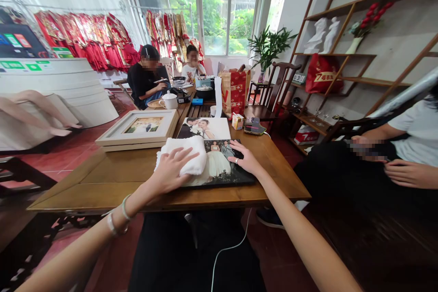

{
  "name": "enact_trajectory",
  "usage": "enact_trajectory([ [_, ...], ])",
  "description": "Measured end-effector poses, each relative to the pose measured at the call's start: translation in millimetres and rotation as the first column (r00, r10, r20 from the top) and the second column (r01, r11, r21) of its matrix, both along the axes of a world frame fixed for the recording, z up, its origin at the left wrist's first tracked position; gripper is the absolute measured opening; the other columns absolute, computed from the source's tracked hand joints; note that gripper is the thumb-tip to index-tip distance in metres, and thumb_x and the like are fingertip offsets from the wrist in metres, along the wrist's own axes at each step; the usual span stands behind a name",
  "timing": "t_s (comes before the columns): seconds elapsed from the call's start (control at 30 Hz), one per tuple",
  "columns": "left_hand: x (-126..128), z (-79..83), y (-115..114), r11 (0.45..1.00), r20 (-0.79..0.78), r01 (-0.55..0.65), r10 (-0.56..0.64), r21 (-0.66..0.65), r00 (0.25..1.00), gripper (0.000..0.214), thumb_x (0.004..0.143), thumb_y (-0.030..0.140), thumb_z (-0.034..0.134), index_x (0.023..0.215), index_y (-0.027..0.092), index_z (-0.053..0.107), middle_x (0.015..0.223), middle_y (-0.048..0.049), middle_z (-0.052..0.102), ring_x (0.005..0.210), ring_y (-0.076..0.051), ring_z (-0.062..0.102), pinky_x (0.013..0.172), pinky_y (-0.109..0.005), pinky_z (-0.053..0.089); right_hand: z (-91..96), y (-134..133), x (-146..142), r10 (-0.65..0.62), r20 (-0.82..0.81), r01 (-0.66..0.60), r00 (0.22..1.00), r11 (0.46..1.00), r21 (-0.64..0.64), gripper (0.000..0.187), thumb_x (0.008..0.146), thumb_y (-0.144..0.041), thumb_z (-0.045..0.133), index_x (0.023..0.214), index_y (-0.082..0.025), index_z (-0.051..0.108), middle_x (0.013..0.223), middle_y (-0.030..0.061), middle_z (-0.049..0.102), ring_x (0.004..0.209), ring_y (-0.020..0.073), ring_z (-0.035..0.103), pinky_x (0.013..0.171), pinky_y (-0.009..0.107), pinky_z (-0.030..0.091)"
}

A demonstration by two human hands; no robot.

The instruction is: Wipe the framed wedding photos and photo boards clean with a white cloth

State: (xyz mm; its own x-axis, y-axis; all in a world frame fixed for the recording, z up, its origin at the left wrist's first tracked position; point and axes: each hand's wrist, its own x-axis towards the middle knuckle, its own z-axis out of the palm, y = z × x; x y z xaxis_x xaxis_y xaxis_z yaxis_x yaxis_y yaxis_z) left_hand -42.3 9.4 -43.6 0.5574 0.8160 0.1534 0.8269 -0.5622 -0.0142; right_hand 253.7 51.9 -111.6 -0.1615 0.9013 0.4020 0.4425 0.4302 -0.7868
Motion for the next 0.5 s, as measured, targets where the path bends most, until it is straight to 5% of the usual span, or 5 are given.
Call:
enact_trajectory([
  [0.27,-3,6.5,-81,0.990,-0.011,0.083,-0.084,-0.111,0.996,0.078,0.068,0.027,0.052,0.143,0.036,0.030,0.154,0.0007,0.024,0.136,-0.036,0.022,0.100,-0.057,0.028,-0.4,-3,0,-0.045,0.062,0.043,0.997,0.999,0.027,0.048,0.074,-0.042,0.069,0.119,-0.026,0.063,0.136,0.0084,0.053,0.131,0.0270,0.042,0.112,0.050,0.027],
  [0.37,-1,9.1,-78,0.987,-0.007,0.087,-0.088,-0.139,0.996,0.075,0.070,0.028,0.053,0.142,0.037,0.032,0.153,0.0011,0.026,0.134,-0.037,0.024,0.098,-0.059,0.030,2.1,-4,1,-0.055,0.080,0.052,0.995,0.998,0.039,0.045,0.076,-0.042,0.067,0.118,-0.027,0.063,0.134,0.0077,0.055,0.129,0.0266,0.046,0.111,0.049,0.029],
  [0.5,7,11.3,-44,0.990,0.008,0.079,-0.079,-0.117,0.997,0.066,0.076,0.032,0.051,0.140,0.037,0.035,0.151,-0.0008,0.030,0.133,-0.038,0.027,0.099,-0.063,0.026,4.8,-3,2,-0.046,0.097,0.042,0.994,0.998,0.050,0.042,0.076,-0.042,0.067,0.115,-0.026,0.065,0.130,0.0079,0.058,0.124,0.0264,0.051,0.110,0.049,0.032],
])
